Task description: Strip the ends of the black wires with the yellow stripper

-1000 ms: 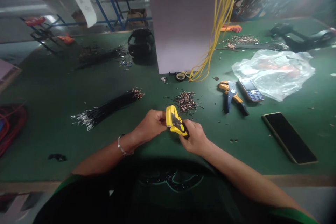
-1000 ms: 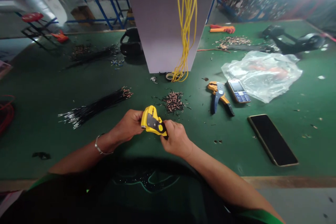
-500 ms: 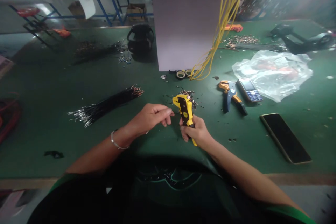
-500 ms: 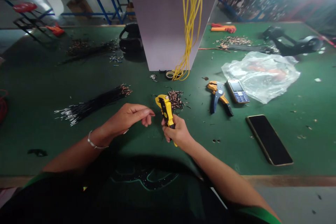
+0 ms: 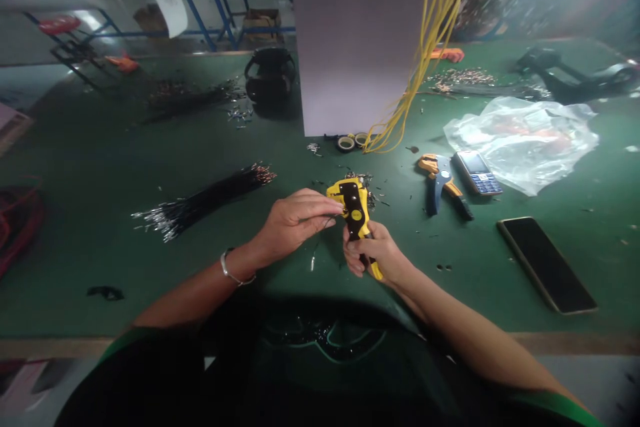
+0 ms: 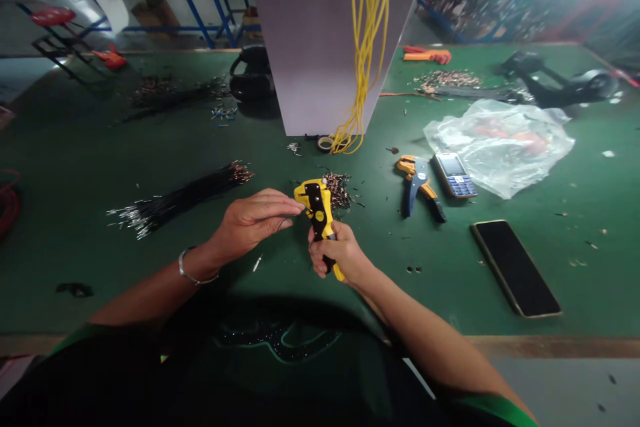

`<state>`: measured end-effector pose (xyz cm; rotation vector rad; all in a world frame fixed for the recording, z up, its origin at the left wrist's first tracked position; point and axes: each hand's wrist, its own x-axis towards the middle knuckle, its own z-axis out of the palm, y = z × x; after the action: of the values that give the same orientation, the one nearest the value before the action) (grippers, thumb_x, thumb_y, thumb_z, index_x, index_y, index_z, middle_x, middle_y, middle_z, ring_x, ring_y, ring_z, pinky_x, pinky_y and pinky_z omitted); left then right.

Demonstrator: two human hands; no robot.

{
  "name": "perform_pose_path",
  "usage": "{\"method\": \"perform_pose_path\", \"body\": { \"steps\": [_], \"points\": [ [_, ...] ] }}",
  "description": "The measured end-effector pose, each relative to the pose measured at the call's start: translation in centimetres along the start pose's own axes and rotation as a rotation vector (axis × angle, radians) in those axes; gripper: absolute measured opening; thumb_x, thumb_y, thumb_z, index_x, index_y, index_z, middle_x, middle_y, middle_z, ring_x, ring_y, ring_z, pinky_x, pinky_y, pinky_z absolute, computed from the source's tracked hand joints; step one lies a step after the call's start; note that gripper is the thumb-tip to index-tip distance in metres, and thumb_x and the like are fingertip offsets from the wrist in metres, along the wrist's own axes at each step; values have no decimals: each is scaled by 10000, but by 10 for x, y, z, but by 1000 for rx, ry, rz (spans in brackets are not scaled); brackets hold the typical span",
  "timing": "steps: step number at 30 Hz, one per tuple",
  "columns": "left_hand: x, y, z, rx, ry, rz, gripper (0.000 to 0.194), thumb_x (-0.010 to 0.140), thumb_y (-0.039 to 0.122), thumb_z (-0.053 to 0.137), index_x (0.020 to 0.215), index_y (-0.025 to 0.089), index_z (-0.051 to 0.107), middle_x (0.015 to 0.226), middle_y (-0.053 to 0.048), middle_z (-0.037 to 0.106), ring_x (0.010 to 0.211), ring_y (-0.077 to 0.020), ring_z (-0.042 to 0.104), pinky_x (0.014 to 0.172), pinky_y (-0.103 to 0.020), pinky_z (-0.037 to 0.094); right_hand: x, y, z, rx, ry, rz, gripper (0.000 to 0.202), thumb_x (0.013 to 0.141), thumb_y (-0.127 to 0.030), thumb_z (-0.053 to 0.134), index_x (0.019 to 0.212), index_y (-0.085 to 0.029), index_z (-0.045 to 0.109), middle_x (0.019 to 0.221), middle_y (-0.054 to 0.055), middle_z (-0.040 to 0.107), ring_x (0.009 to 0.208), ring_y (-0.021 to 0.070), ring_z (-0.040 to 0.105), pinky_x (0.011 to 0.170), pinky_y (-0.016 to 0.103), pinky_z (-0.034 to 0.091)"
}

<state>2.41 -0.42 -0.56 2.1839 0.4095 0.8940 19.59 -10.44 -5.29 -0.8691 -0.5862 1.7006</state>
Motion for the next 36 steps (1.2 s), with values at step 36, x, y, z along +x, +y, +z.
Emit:
{"method": "perform_pose_path", "body": {
  "steps": [36],
  "points": [
    [-3, 13, 21, -924, 361, -705, 152, 774, 288, 718, 746, 139, 715, 423, 68, 355, 406, -43, 316, 433, -215, 318, -1, 18, 9, -548, 92, 40, 157, 620, -177, 528, 769, -202, 486, 415, -116, 446, 303, 73, 403, 331, 196, 335]
  ]
}}
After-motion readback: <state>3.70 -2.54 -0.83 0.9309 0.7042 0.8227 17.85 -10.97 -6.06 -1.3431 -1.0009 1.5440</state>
